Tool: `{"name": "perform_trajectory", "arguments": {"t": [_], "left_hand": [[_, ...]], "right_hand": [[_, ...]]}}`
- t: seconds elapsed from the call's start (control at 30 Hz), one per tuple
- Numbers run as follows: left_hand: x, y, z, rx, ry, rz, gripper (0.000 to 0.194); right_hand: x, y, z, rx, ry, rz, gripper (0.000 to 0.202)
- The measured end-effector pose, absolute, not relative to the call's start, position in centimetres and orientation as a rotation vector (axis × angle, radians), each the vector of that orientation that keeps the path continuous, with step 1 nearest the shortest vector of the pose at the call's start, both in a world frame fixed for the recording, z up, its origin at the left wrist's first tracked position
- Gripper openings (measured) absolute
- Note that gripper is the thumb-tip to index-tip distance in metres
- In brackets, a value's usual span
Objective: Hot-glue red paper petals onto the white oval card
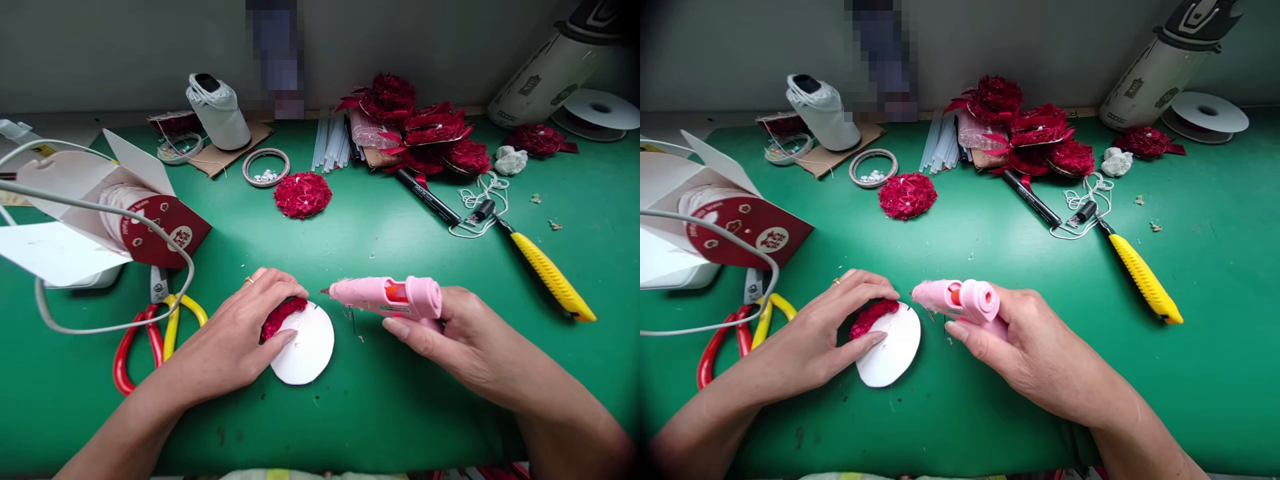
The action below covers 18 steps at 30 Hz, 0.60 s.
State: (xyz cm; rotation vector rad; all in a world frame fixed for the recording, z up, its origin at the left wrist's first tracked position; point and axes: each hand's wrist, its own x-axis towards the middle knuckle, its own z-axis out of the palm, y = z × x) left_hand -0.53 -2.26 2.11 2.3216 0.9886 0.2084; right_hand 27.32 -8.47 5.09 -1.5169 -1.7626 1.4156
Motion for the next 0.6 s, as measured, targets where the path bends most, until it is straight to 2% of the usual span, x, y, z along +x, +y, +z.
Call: {"name": "perform_trajectory", "arguments": {"t": [0.4, 0.6], "left_hand": [[-0.76, -2.08, 2.46, 2.367, 0.929, 0.104, 0.024], [-0.66, -2.15, 2.55, 2.362, 0.933, 0.120, 0.026]], "right_hand": [[26.71, -8.47, 4.57, -1.420, -1.791, 1.484, 0.040], [26.50, -8.86, 4.55, -1.470, -1.822, 1.453, 0.029]]}}
